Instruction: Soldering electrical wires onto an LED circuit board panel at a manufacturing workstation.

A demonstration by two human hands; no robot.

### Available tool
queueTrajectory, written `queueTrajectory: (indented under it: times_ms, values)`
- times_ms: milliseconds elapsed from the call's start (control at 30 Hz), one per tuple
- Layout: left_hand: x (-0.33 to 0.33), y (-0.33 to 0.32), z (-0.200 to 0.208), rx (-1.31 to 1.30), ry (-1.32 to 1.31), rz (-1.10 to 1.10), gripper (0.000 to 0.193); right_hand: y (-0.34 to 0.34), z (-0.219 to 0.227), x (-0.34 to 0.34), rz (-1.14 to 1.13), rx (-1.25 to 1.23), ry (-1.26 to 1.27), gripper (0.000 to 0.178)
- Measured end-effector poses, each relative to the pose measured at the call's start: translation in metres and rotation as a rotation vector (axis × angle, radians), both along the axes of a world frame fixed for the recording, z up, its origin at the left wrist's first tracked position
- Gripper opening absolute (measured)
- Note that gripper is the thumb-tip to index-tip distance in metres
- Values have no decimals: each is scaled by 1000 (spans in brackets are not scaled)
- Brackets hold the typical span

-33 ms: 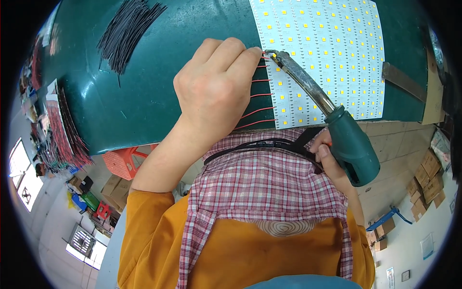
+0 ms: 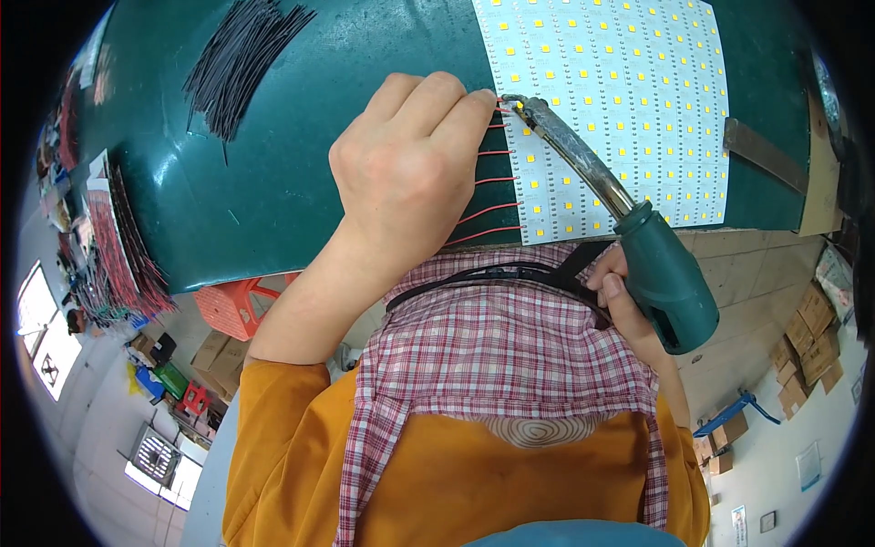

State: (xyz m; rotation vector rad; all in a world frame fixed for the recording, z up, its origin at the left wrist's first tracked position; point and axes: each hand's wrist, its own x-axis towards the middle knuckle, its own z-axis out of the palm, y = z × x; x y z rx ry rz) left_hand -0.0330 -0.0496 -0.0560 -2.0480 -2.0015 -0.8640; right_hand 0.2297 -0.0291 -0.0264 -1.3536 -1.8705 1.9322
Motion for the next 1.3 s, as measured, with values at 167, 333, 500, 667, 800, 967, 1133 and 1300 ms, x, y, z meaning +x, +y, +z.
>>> queueTrajectory:
  times_ms: [167,333,500,667,800,967,1133,1300]
  values:
    - [0,-1,0,15,22,-12,16,-2,8,-6,-145,-116,121,6]
    - [3,-4,4,-23,20,0,16,1,12,-6,-149,-104,120,8]
    - [-3,3,9,-7,-147,-11,16,2,11,-9,-87,-52,83,8]
    - [-4,8,11,-64,-80,23,16,4,8,-8,-66,-37,60,7]
    - [-3,9,8,-71,-58,28,17,4,10,-11,-104,-60,51,8]
    - [-4,10,-4,72,69,22,16,4,5,-9,-13,32,83,9]
    - [-3,8,-3,52,73,17,17,6,18,-14,-142,-66,70,9]
    - [1,5,6,-6,83,33,17,8,20,-15,-169,-88,104,12]
